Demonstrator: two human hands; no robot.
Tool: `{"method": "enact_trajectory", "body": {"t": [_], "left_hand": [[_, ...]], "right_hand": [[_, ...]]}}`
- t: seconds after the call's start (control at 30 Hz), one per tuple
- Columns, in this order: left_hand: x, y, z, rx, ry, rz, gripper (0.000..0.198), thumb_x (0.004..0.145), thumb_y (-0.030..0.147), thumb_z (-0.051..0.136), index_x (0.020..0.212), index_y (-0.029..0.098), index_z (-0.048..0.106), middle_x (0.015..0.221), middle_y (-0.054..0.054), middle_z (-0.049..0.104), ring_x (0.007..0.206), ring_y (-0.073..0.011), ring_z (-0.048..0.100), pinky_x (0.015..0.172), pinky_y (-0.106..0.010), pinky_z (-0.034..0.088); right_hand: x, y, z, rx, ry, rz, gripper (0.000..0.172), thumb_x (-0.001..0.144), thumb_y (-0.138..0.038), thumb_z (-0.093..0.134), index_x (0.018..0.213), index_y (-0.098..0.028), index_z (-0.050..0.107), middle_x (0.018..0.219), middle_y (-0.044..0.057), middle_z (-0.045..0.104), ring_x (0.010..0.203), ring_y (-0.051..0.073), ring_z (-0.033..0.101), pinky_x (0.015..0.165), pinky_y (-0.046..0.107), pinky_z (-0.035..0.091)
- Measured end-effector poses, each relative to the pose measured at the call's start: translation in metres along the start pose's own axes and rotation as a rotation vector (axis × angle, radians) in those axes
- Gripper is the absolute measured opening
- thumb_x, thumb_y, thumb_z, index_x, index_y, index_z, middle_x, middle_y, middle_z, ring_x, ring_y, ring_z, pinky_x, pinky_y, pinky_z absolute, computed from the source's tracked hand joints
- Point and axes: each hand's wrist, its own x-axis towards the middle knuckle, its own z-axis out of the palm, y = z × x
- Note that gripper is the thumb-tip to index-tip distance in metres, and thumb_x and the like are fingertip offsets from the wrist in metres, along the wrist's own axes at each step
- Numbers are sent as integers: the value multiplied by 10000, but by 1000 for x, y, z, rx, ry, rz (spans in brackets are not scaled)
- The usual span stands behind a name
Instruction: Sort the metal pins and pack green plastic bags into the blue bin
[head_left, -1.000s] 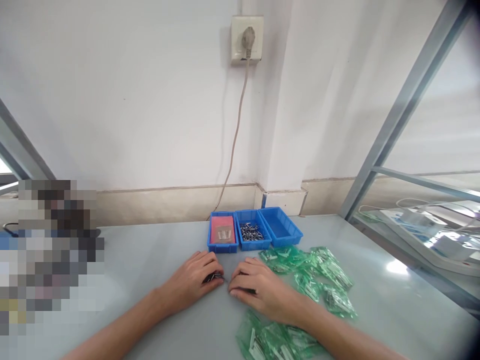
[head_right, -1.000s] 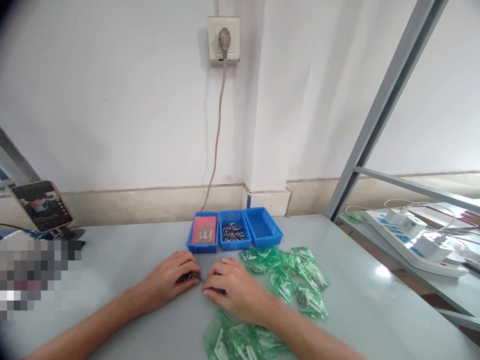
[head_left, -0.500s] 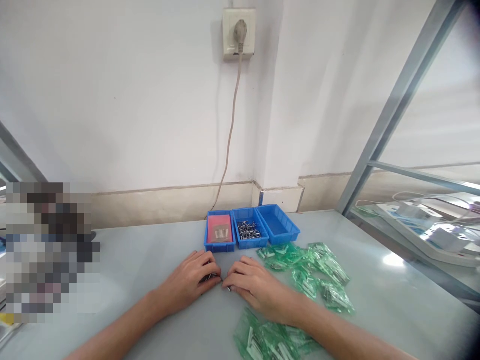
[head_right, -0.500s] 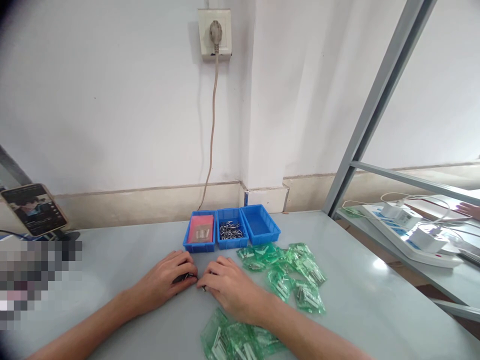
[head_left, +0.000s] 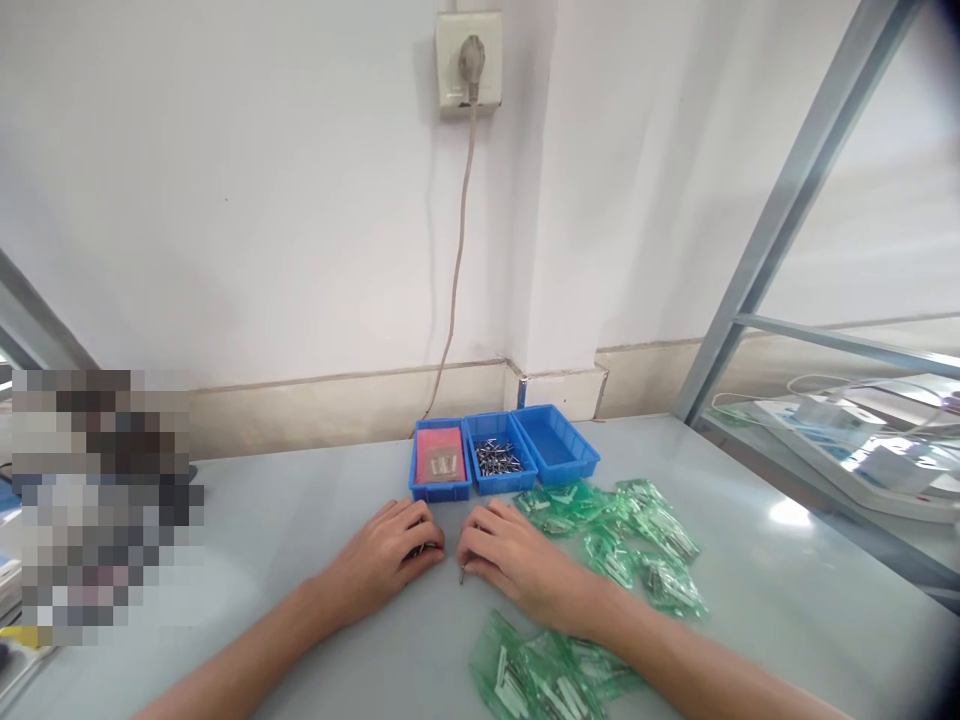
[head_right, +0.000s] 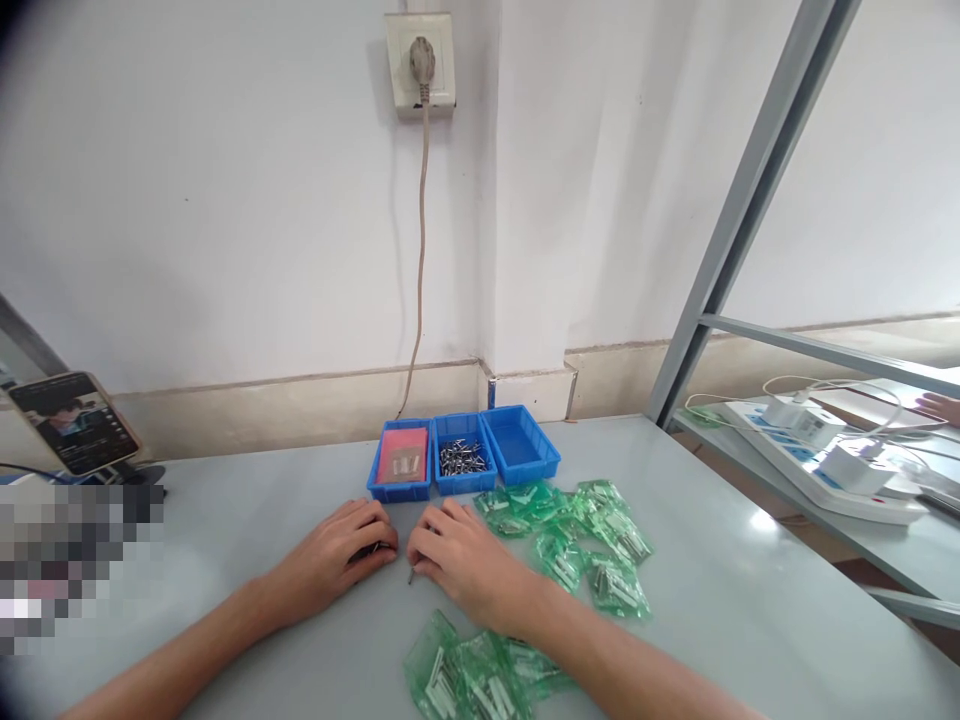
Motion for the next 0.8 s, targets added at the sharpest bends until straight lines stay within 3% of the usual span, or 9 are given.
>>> {"method": "enact_trajectory", "body": {"t": [0.23,0.5,0.6,0.8], "left_hand": [[0,-1,1,-14,10,1,94,1112,268,549,1073,222,621,1056,-28,624,965,-198,573,882,-343,446],[-1,-3,2,-9,4,6,98,1116,271,542,1078,222,618,1056,-32,631,964,-202,574,887,-344,444],[-1,-3,2,-15,-1,4,93,1116,266,542,1090,228,623,1071,-32,639,969,-203,579,882,-341,446],[-2,-2,-1,-24,0,-4,80,1107,258,560,1087,230,632,1071,-28,644,960,-200,589,886,-342,451]], "right_hand": [[0,-2,1,-48,-41,44,106,1094,-146,555,1041,-206,624,1074,44,625,995,228,524,897,361,444],[-1,5,3,24,12,88,189,1099,-93,440,1002,-214,547,1031,42,638,942,233,513,887,381,421],[1,8,2,135,129,129,205,1114,-134,400,1038,-229,565,1028,36,643,947,228,534,894,380,414],[8,14,0,633,271,397,311,1142,-368,370,1034,-238,632,738,-30,496,673,168,470,630,293,357]]}}
